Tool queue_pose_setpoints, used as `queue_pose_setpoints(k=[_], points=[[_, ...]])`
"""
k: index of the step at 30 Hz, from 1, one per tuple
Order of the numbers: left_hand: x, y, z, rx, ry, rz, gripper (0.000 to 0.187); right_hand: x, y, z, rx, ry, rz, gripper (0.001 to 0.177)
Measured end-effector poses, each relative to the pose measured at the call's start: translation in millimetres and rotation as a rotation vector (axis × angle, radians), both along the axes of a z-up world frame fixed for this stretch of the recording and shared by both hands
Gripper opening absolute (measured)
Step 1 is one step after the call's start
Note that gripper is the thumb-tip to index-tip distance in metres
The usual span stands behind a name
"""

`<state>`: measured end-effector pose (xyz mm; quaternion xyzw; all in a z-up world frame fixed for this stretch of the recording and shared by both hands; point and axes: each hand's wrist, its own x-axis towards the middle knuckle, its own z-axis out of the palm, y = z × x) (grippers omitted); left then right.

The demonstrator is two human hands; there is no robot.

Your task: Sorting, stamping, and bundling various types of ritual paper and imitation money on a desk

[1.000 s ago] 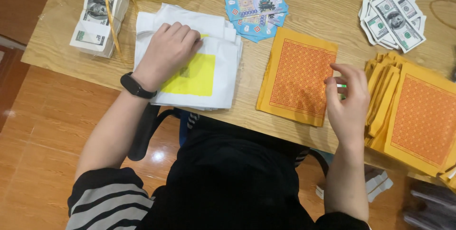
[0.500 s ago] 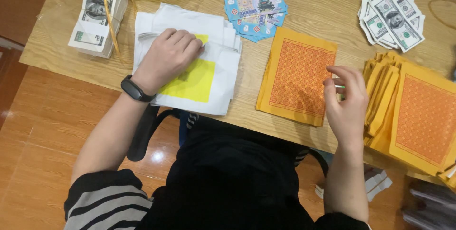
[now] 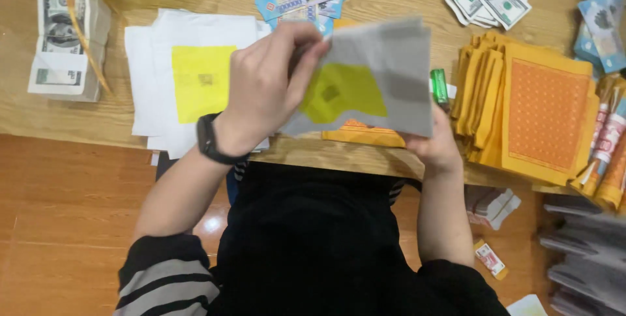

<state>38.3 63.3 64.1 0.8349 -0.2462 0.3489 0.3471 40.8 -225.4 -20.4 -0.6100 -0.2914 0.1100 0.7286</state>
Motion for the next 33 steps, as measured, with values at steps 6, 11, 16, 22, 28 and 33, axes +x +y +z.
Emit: queue_pose_setpoints(k=[6,11,16,22,28,33], points=[[51,-71,-65,-0.679,0.621,-0.053,0.021,27,-9,35,0.114,0.354,-0.559,0.047],[59,-87,-122,-0.774,0.912,0.112,0.029,56,-22,-9,0.112,0.457,-0.68,0.043],[51,-83,-108,-0.69,1.02,0.213,0.03,43,-15,-10,-0.447,-0.257,-0.676,0.027],[60,-77,-120,-0.545,0.949,0.205,0.021,22,4,11,-0.673,-0.273,-0.747,0.019],[57,-78,-121,-0.483,0.896,0.239,0.02,25,-6,10,-0.7,-0.32,-0.747,0.015],[53,-83,-124,-0.411,0.773,0.294,0.015,37,-8,20,-0.742,-0.334,-0.739,0.014]])
